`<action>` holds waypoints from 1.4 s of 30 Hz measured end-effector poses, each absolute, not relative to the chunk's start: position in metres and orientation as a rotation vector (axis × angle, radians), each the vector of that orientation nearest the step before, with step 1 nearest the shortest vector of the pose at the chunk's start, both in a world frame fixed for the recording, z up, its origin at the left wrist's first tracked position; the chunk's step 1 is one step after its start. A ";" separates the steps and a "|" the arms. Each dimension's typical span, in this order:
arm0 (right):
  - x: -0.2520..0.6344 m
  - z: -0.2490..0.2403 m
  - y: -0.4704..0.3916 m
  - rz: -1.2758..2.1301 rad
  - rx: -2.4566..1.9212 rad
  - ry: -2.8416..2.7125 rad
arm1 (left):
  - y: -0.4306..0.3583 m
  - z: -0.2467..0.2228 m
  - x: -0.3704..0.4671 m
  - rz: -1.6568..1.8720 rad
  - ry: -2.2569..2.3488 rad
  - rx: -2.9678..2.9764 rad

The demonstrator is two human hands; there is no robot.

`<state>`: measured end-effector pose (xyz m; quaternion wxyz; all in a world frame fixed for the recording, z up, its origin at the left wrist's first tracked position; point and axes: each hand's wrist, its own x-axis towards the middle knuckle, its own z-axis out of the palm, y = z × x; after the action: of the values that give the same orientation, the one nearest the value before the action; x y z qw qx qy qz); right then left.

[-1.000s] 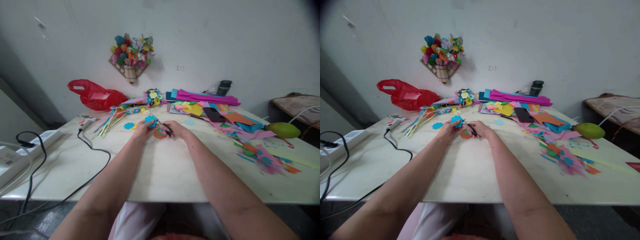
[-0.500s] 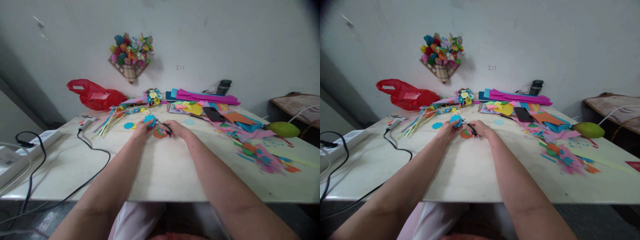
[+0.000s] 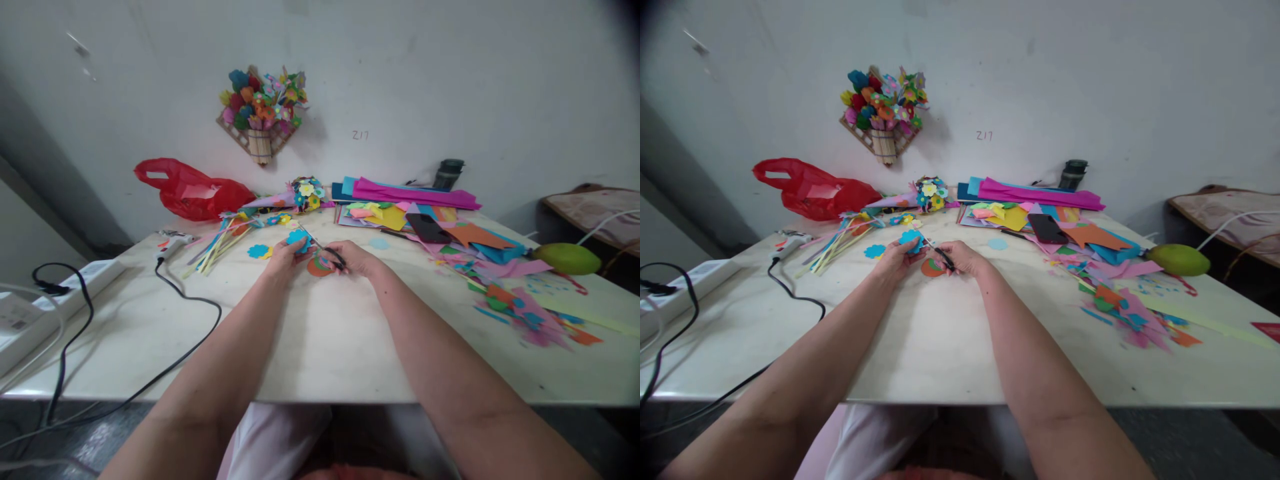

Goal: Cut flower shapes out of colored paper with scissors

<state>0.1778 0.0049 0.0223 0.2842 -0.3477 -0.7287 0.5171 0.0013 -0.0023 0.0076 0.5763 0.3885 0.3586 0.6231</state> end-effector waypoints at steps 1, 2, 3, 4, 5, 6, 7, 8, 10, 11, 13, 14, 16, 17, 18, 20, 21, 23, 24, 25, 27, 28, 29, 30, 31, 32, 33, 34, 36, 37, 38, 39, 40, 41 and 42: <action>0.178 0.023 0.005 1.386 -0.930 -1.949 | -0.003 0.008 0.001 1.459 0.837 0.912; 0.178 0.023 0.004 1.387 -0.932 -1.949 | -0.003 0.008 0.001 1.457 0.835 0.917; 0.178 0.024 0.004 1.385 -0.932 -1.949 | -0.003 0.008 0.001 1.456 0.832 0.924; 0.179 0.025 0.003 1.384 -0.932 -1.950 | -0.003 0.008 0.001 1.456 0.831 0.931; 0.179 0.026 0.002 1.383 -0.929 -1.951 | -0.003 0.007 0.001 1.454 0.831 0.939; 0.179 0.026 0.002 1.381 -0.925 -1.952 | -0.004 0.007 0.000 1.451 0.832 0.945; 0.180 0.027 0.001 1.380 -0.922 -1.951 | -0.004 0.007 0.000 1.446 0.838 0.951; 0.181 0.027 0.001 1.379 -0.919 -1.949 | -0.004 0.007 0.000 1.438 0.845 0.956; 0.182 0.027 0.001 1.376 -0.915 -1.943 | -0.004 0.007 0.000 1.421 0.853 0.973; 0.182 0.027 0.001 1.373 -0.912 -1.940 | -0.004 0.007 0.000 1.413 0.851 0.988; 0.183 0.027 0.001 1.374 -0.906 -1.934 | -0.005 0.007 0.000 1.407 0.843 1.007; 0.183 0.027 0.001 1.378 -0.901 -1.933 | -0.005 0.007 0.000 1.408 0.843 1.010; 0.184 0.026 0.001 1.385 -0.891 -1.929 | -0.004 0.007 0.000 1.405 0.855 1.006; 0.184 0.027 0.001 1.386 -0.889 -1.927 | -0.004 0.007 0.000 1.403 0.863 1.005; 0.184 0.027 0.001 1.384 -0.891 -1.927 | -0.004 0.007 0.000 1.400 0.869 1.009; 0.184 0.027 0.001 1.374 -0.897 -1.931 | -0.004 0.006 0.000 1.398 0.873 1.028; 0.184 0.027 0.001 1.370 -0.903 -1.931 | -0.004 0.006 0.000 1.401 0.874 1.036; 0.183 0.027 0.001 1.371 -0.914 -1.928 | -0.004 0.006 0.000 1.408 0.874 1.055; 0.183 0.027 0.001 1.375 -0.920 -1.924 | -0.004 0.006 0.000 1.407 0.870 1.065; 0.183 0.027 0.001 1.380 -0.926 -1.921 | -0.004 0.006 0.000 1.406 0.864 1.076; 0.183 0.027 0.001 1.387 -0.926 -1.921 | -0.003 0.006 0.000 1.401 0.844 1.096; 0.183 0.027 0.001 1.388 -0.921 -1.923 | -0.003 0.006 0.000 1.400 0.833 1.104; 0.183 0.027 0.001 1.387 -0.916 -1.924 | -0.003 0.006 0.000 1.401 0.826 1.108; 0.183 0.026 0.001 1.386 -0.910 -1.926 | -0.003 0.006 0.000 1.404 0.821 1.109; 0.183 0.026 0.001 1.384 -0.906 -1.929 | -0.002 0.006 0.000 1.406 0.815 1.109; 0.184 0.026 0.001 1.383 -0.906 -1.931 | -0.002 0.005 0.000 1.410 0.810 1.107; 0.184 0.027 0.001 1.383 -0.908 -1.934 | -0.002 0.005 -0.001 1.412 0.806 1.102; 0.184 0.027 0.001 1.383 -0.908 -1.936 | -0.003 0.005 -0.001 1.413 0.805 1.096; 0.184 0.026 0.001 1.388 -0.914 -1.937 | -0.003 0.005 -0.001 1.407 0.817 1.088; 0.184 0.026 0.002 1.390 -0.920 -1.936 | -0.003 0.005 -0.001 1.402 0.829 1.087; 0.184 0.026 0.002 1.391 -0.924 -1.934 | -0.003 0.006 -0.001 1.396 0.840 1.089; 0.185 0.026 0.002 1.390 -0.928 -1.935 | -0.004 0.006 -0.001 1.391 0.850 1.095; 0.185 0.025 0.003 1.390 -0.929 -1.936 | -0.004 0.006 -0.002 1.390 0.858 1.103; 0.185 0.025 0.003 1.390 -0.926 -1.940 | -0.004 0.006 -0.002 1.389 0.864 1.112; 0.186 0.025 0.003 1.388 -0.920 -1.944 | -0.004 0.006 -0.002 1.390 0.870 1.120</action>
<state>0.1855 0.0031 0.0252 0.2870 -0.3442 -0.7275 0.5195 -0.0020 -0.0038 0.0064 0.5464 0.4725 0.3668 0.5862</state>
